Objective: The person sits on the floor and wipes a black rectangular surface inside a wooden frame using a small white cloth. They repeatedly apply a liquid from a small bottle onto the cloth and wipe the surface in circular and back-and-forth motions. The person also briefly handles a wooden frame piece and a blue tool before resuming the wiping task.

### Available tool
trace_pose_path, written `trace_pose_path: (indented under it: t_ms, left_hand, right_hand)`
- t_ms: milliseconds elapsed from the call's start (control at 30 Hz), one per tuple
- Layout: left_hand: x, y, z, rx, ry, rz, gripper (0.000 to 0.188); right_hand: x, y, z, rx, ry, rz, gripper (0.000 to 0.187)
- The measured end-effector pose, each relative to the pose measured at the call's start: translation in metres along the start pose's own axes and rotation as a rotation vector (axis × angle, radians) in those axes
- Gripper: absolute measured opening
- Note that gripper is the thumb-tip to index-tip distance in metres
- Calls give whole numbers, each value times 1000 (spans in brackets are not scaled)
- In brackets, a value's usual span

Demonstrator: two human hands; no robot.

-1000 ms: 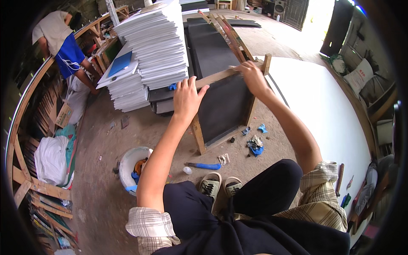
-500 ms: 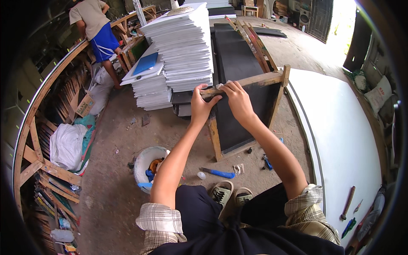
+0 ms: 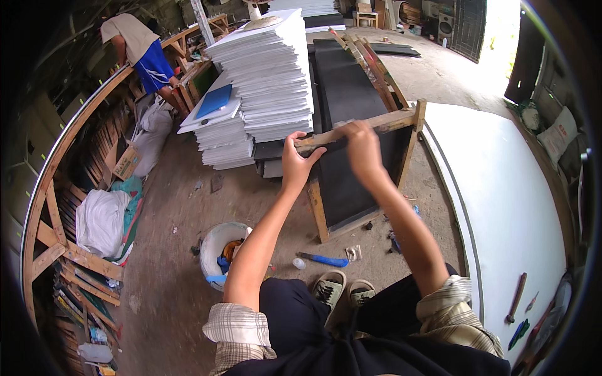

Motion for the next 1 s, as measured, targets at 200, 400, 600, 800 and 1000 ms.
trace_pose_path:
  t_ms: [200,400,600,800,1000]
  left_hand:
    - [6,5,0,78,-83,-30,54]
    - [1,0,-2,45,0,20,51]
    - [17,4,-3,89,-59,-7,56]
    - [18,8,-9,245,-54,-18,65]
    - [30,7,-25,288,-99,-82,63]
  right_hand:
    - [31,-8,4,45,191,-260,29]
    - [-87,5,-44,-47,-187,-6,32]
    - [-31,-4,-12,-89,-176,-43,34]
    - [52,-7,9,-19,181,-226,29]
    - [74,11,29,149,196,-244,41]
Point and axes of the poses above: each hand's wrist, its own y-axis towards the middle knuckle, its own z-axis out of the palm, x = y × z, the point moved 4 cm from there along y, towards the middle knuckle
